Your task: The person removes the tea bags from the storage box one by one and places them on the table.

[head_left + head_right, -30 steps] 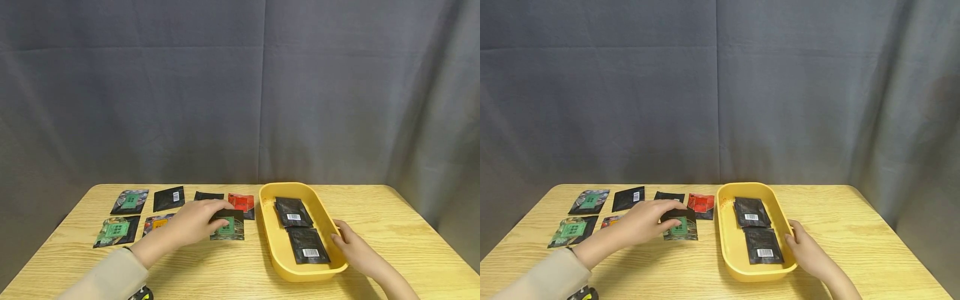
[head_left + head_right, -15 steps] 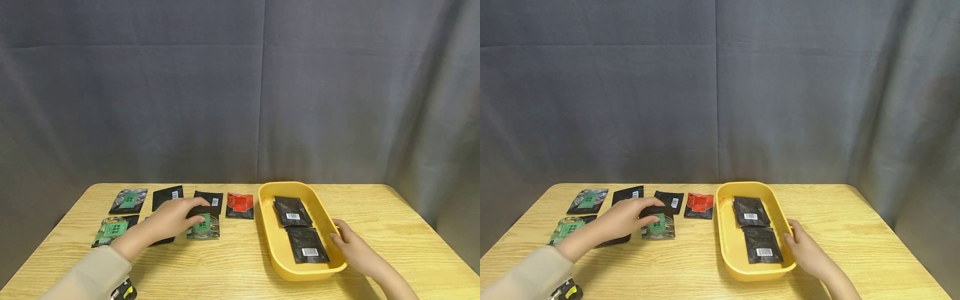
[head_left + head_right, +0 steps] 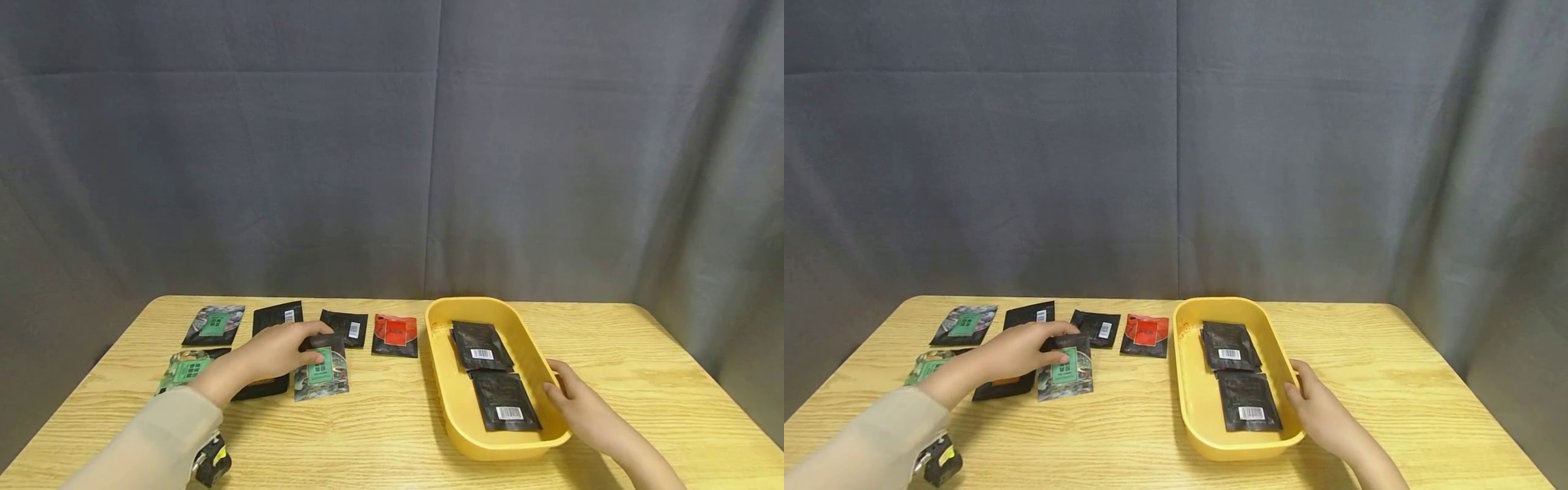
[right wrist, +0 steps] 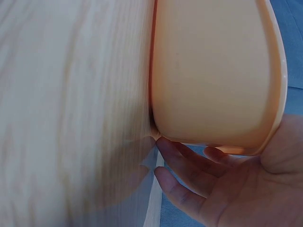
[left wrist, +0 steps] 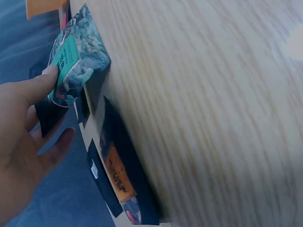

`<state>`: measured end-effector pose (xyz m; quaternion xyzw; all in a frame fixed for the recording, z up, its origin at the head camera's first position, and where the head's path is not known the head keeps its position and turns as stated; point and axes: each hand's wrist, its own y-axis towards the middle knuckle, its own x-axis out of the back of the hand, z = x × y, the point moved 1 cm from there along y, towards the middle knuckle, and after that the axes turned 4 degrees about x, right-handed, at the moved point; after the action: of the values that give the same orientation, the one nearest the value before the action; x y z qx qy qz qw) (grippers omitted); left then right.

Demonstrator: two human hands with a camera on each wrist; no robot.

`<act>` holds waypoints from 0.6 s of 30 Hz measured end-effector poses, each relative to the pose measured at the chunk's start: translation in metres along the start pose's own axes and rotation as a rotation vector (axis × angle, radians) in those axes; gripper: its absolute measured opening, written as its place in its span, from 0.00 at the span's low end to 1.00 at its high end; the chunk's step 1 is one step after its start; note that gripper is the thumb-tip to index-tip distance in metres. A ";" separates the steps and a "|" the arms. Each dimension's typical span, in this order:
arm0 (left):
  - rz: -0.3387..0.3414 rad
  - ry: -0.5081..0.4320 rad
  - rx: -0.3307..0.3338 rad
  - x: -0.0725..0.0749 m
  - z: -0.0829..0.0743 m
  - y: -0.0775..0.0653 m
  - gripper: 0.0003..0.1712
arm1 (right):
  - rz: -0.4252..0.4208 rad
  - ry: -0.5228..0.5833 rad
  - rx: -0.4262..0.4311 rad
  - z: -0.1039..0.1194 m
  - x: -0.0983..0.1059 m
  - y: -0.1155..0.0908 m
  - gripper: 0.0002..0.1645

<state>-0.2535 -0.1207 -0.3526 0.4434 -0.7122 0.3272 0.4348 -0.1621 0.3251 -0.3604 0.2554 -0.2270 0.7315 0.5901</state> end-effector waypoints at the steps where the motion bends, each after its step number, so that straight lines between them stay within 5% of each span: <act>1: 0.002 0.003 0.006 -0.001 0.001 0.001 0.28 | 0.000 0.005 -0.002 0.000 0.000 0.000 0.25; 18: -0.037 0.161 -0.042 -0.008 0.005 0.005 0.25 | -0.006 0.007 -0.009 0.001 0.000 0.000 0.25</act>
<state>-0.2580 -0.1197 -0.3624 0.4192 -0.6734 0.3388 0.5060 -0.1617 0.3244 -0.3598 0.2509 -0.2276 0.7294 0.5943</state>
